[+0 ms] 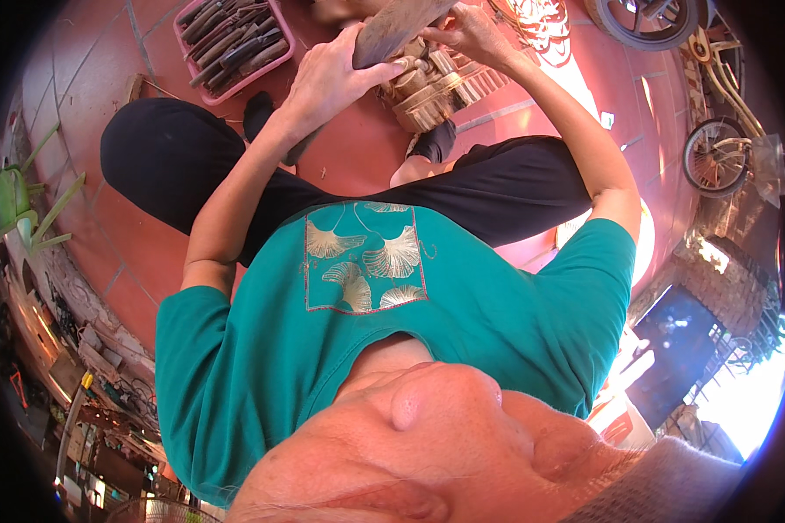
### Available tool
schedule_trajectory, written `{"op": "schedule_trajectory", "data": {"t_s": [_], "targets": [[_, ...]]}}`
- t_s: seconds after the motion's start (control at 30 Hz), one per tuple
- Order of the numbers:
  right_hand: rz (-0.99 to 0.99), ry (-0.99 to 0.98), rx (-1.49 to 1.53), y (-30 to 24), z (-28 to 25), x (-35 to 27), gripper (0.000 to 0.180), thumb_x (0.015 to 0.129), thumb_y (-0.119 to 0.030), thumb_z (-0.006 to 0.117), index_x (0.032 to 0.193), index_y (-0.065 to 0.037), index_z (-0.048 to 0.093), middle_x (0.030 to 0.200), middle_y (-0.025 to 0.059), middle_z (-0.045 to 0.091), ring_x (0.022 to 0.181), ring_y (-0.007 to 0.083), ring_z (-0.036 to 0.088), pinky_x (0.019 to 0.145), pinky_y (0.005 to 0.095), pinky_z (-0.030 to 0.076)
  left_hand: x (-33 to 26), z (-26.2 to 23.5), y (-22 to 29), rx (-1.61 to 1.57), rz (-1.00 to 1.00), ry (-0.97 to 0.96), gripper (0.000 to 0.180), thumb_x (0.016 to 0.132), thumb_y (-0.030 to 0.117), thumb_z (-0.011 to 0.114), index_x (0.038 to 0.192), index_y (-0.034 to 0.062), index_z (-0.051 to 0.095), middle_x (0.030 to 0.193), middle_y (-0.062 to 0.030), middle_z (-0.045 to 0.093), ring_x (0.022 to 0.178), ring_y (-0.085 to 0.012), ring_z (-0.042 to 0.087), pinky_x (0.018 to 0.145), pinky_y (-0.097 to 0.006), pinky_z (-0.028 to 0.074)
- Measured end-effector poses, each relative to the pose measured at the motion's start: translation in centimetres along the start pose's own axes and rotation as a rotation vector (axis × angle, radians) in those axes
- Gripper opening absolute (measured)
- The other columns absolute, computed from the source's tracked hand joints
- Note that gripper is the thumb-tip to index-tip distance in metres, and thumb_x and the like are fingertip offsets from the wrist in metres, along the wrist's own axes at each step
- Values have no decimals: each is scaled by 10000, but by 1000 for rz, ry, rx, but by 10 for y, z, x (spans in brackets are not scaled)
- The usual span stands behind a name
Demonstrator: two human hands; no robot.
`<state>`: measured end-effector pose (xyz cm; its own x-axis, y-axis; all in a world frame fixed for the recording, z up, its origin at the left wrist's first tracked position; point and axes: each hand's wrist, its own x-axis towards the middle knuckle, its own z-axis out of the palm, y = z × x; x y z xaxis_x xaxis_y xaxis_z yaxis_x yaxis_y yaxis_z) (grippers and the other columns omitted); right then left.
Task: The person sits on the floor and carves a wooden object using a chisel and mallet. They repeatedly strike the chisel to shape the wood, occasionally adjusting the object's position.
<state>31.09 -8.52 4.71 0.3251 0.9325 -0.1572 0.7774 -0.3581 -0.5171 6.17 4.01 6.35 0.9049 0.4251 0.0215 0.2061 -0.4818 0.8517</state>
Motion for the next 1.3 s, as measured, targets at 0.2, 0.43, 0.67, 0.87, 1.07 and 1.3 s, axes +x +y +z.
{"op": "schedule_trajectory", "data": {"t_s": [0.2, 0.43, 0.67, 0.87, 1.07, 1.3], "targets": [[-13, -24, -38, 21, 12, 0, 350, 887, -375, 794, 994, -43, 763, 791, 125, 718, 719, 260, 699, 652, 398, 552, 7, 0, -1, 186, -91, -126, 691, 868, 510, 749, 1272, -25, 578, 980, -259, 717, 936, -345, 727, 854, -414, 545], [-145, -185, 155, 27, -2, -10, 418, 894, -453, 791, 1090, -88, 734, 964, 101, 729, 921, 164, 696, 806, 358, 566, 2, 6, -4, 134, -22, -39, 717, 859, 536, 748, 1275, -22, 577, 949, -254, 722, 899, -379, 728, 819, -430, 552], [45, -58, 259, 17, -26, -28, 340, 921, -338, 774, 1032, -17, 762, 879, 123, 756, 781, 218, 717, 693, 367, 567, 4, 0, -8, 87, -42, -39, 748, 842, 549, 763, 1307, -8, 581, 756, -148, 677, 687, -251, 688, 721, -379, 548], [136, -55, 96, -8, -35, -29, 331, 895, -335, 803, 969, -12, 787, 847, 133, 760, 765, 218, 727, 676, 356, 563, 4, 2, -8, 86, -27, -18, 743, 840, 547, 764, 1292, -17, 589, 726, -133, 661, 642, -208, 670, 685, -366, 545], [-67, 39, 239, 16, -7, -21, 273, 861, -230, 839, 1009, -20, 747, 978, 116, 721, 832, 236, 707, 735, 355, 557, 5, 2, -12, 96, -13, -19, 730, 845, 534, 768, 1282, -23, 592, 727, -129, 659, 635, -203, 666, 666, -362, 544], [-195, -89, 185, 43, 6, -14, 296, 974, -275, 736, 1148, -36, 719, 991, 57, 761, 922, 139, 713, 794, 322, 581, 3, 3, 2, -67, 142, 109, 706, 830, 536, 780, 1206, -32, 594, 833, -261, 706, 798, -406, 723, 754, -472, 550]]}}
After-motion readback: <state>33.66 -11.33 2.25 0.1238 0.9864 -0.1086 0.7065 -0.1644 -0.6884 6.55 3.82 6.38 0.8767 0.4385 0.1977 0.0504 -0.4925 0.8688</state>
